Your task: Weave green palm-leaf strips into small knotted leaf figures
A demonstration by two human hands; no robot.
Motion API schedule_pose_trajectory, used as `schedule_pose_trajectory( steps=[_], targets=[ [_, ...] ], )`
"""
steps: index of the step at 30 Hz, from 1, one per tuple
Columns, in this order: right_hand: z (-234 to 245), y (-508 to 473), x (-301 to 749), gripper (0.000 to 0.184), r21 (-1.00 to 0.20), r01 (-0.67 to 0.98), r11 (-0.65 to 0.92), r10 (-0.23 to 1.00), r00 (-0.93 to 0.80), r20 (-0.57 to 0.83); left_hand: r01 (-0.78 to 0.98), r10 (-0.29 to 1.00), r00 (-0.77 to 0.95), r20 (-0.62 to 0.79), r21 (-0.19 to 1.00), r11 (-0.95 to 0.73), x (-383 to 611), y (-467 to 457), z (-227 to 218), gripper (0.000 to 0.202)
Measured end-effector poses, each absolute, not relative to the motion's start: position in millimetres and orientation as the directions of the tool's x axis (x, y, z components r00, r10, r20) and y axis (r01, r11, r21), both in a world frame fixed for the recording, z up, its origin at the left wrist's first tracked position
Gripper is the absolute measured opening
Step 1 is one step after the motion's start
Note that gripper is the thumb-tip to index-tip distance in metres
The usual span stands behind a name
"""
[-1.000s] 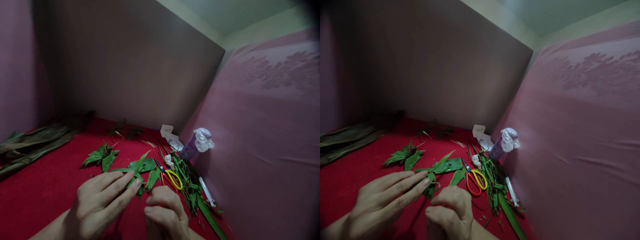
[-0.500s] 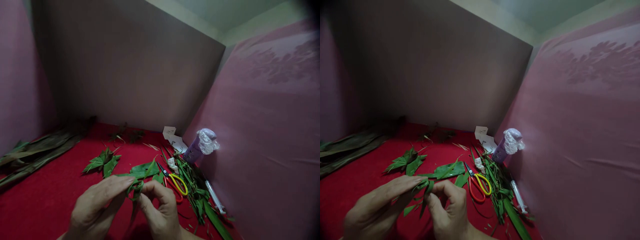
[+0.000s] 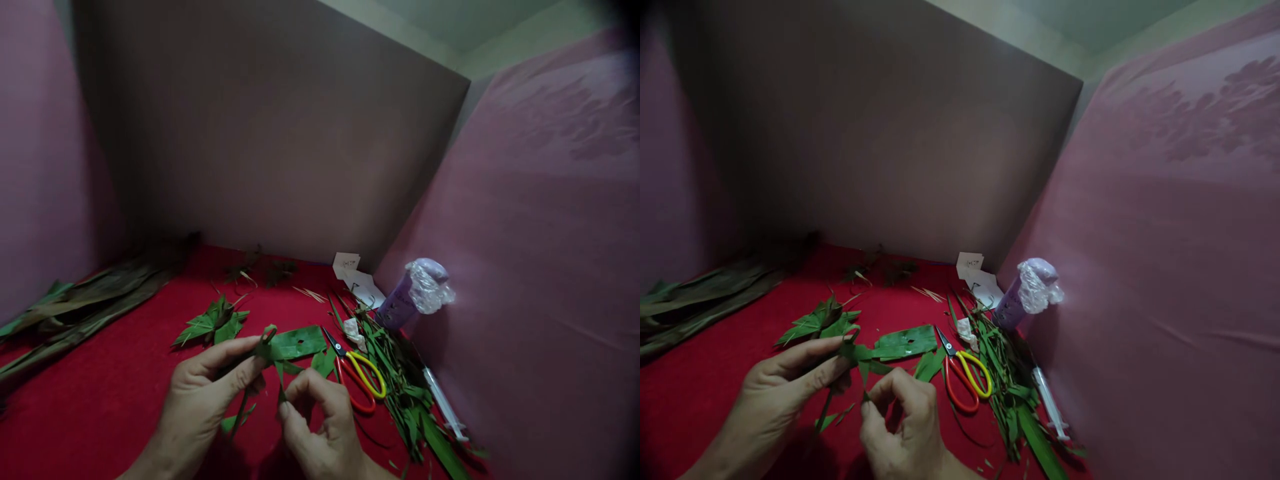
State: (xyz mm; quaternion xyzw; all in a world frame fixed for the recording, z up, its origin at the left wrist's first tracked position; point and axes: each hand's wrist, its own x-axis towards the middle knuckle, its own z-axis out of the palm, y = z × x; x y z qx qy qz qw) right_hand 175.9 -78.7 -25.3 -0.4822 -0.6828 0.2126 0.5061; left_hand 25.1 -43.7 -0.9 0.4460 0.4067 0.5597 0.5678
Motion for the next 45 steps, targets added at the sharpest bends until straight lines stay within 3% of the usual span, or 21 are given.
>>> schedule_pose_trajectory(
  steps=[3, 7, 8, 10, 12, 14, 15, 17, 20, 23, 25, 27, 30, 32, 39, 41, 45],
  targets=[
    [-28, -77, 179, 0.011, -0.717, 0.486, 0.499, 0.831, -0.034, 0.555, -0.293, 0.998, 0.048, -0.028, 0.955, 0.041, 25, -41, -2, 0.024],
    [-30, -75, 187, 0.008, -0.545, 0.496, 0.676, 0.670, -0.103, 0.736, -0.303, 0.998, 0.025, -0.051, 0.951, 0.056, 24, -38, -2, 0.023],
    [-29, -75, 189, 0.007, -0.562, 0.473, 0.679, 0.678, -0.108, 0.727, -0.294, 0.999, 0.033, -0.036, 0.955, 0.044, 24, -38, -2, 0.022],
    [-25, -76, 191, 0.001, -0.724, 0.376, 0.578, 0.798, -0.073, 0.599, -0.267, 0.999, 0.052, 0.003, 0.964, 0.011, 23, -38, -2, 0.019],
    [-20, -78, 192, 0.015, -0.887, 0.187, 0.422, 0.906, -0.056, 0.420, -0.244, 0.998, 0.060, 0.033, 0.970, -0.017, 23, -38, -2, 0.018],
    [-13, -81, 193, 0.027, -0.952, 0.024, 0.304, 0.950, -0.081, 0.302, -0.230, 0.997, 0.060, 0.054, 0.973, -0.039, 24, -39, -3, 0.017],
    [-10, -82, 194, 0.029, -0.961, 0.002, 0.278, 0.956, -0.095, 0.276, -0.220, 0.996, 0.061, 0.061, 0.974, -0.047, 25, -40, -2, 0.018],
    [-3, -83, 196, 0.031, -0.946, 0.129, 0.297, 0.954, -0.088, 0.287, -0.202, 0.994, 0.063, 0.090, 0.977, -0.076, 27, -42, -2, 0.017],
    [7, -84, 198, 0.026, -0.765, 0.504, 0.401, 0.903, -0.079, 0.422, -0.175, 0.978, 0.085, 0.192, 0.969, -0.175, 29, -47, -4, 0.016],
    [15, -84, 199, 0.018, -0.519, 0.696, 0.497, 0.819, -0.178, 0.545, -0.052, 0.910, 0.084, 0.406, 0.914, -0.403, 26, -50, -6, 0.024],
    [20, -84, 200, 0.008, -0.406, 0.718, 0.565, 0.759, -0.260, 0.597, 0.086, 0.764, 0.124, 0.633, 0.760, -0.644, 21, -52, -5, 0.028],
    [23, -85, 202, 0.005, -0.324, 0.705, 0.631, 0.688, -0.315, 0.654, 0.181, 0.578, 0.288, 0.764, 0.549, -0.816, 14, -54, -2, 0.025],
    [23, -86, 208, 0.010, -0.206, 0.690, 0.694, 0.568, -0.350, 0.745, 0.329, 0.399, 0.398, 0.826, 0.277, -0.903, 5, -56, 1, 0.022],
    [21, -85, 215, 0.015, -0.104, 0.693, 0.713, 0.496, -0.395, 0.773, 0.369, 0.347, 0.438, 0.829, 0.186, -0.911, 2, -58, 0, 0.023],
    [39, -76, 239, 0.021, 0.361, 0.552, 0.752, 0.198, -0.711, 0.674, 0.382, 0.359, 0.472, 0.805, 0.181, -0.906, -3, -61, -13, 0.028],
    [50, -74, 239, 0.020, 0.411, 0.517, 0.751, 0.157, -0.745, 0.649, 0.353, 0.332, 0.491, 0.805, 0.165, -0.921, -3, -62, -13, 0.028],
    [65, -71, 236, 0.026, 0.405, 0.472, 0.783, 0.197, -0.806, 0.558, 0.301, 0.348, 0.466, 0.813, 0.224, -0.927, 1, -66, -11, 0.024]
  ],
)
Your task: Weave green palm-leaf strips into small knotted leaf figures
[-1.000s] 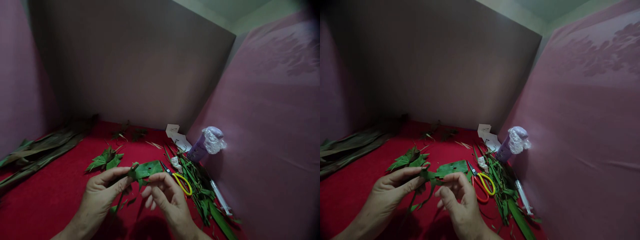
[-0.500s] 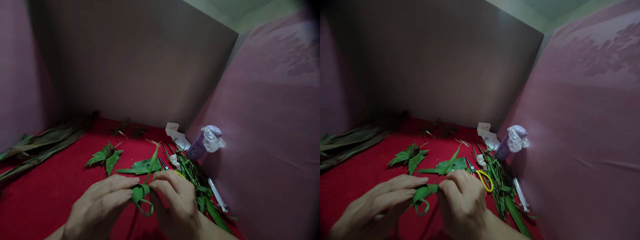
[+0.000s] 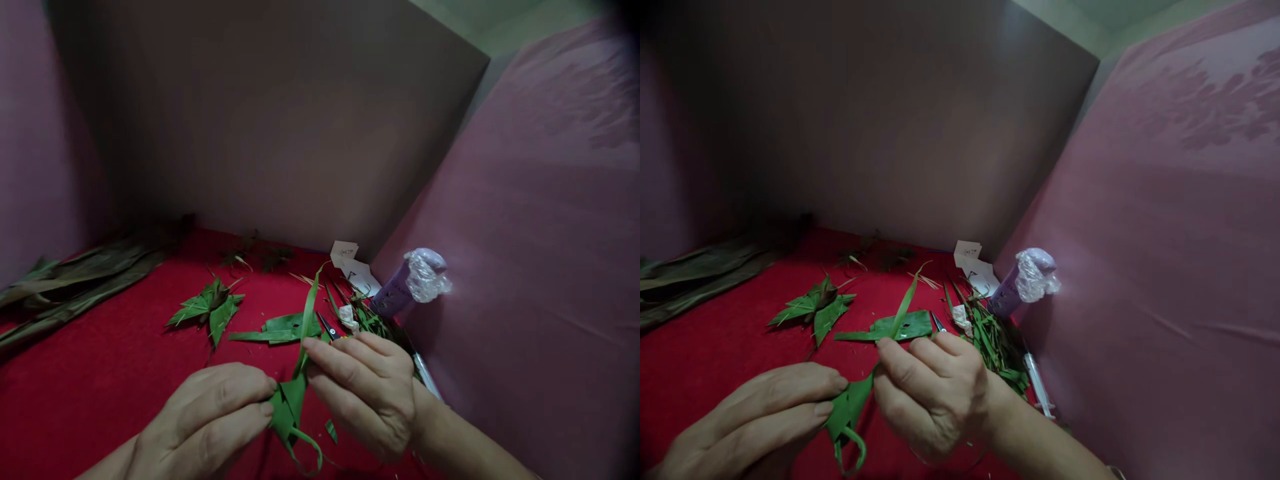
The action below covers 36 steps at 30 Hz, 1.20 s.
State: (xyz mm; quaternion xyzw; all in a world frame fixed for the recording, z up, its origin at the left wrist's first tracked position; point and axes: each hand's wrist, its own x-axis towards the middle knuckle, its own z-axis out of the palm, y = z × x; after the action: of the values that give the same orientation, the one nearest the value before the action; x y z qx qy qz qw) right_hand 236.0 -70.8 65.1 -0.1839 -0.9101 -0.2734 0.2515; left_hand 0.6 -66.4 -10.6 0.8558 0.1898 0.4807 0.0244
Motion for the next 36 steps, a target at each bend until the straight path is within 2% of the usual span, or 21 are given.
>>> schedule_pose_trajectory(
  steps=[5, 8, 15, 17, 20, 23, 29, 33, 36],
  targets=[
    [65, -67, 234, 0.019, 0.262, 0.527, 0.808, 0.296, -0.749, 0.593, 0.258, 0.368, 0.457, 0.810, 0.275, -0.926, 5, -67, -9, 0.022],
    [67, -66, 234, 0.013, 0.236, 0.546, 0.804, 0.315, -0.727, 0.611, 0.249, 0.373, 0.455, 0.808, 0.287, -0.925, 5, -66, -12, 0.022],
    [80, -58, 234, 0.012, 0.367, 0.424, 0.828, 0.202, -0.836, 0.510, 0.304, 0.475, 0.414, 0.776, 0.374, -0.876, 7, -65, -19, 0.020],
    [76, -53, 233, 0.013, 0.329, 0.421, 0.845, 0.218, -0.834, 0.507, 0.293, 0.451, 0.450, 0.771, 0.349, -0.890, 6, -65, -16, 0.020],
    [65, -49, 233, 0.016, 0.204, 0.395, 0.896, 0.248, -0.824, 0.508, 0.262, 0.378, 0.522, 0.765, 0.278, -0.924, 3, -64, -12, 0.023],
    [57, -49, 234, 0.021, 0.084, 0.369, 0.925, 0.289, -0.831, 0.475, 0.260, 0.359, 0.504, 0.785, 0.259, -0.930, 2, -64, -13, 0.022],
    [59, -50, 238, 0.023, 0.066, 0.398, 0.915, 0.313, -0.803, 0.508, 0.224, 0.341, 0.503, 0.794, 0.261, -0.939, 0, -66, -13, 0.024],
    [55, -47, 243, 0.025, 0.020, 0.376, 0.927, 0.341, -0.860, 0.379, 0.226, 0.317, 0.550, 0.773, 0.228, -0.947, -1, -67, -8, 0.024],
    [51, -48, 247, 0.027, -0.032, 0.378, 0.925, 0.369, -0.878, 0.306, 0.233, 0.289, 0.522, 0.803, 0.192, -0.953, 0, -68, -5, 0.024]
  ],
)
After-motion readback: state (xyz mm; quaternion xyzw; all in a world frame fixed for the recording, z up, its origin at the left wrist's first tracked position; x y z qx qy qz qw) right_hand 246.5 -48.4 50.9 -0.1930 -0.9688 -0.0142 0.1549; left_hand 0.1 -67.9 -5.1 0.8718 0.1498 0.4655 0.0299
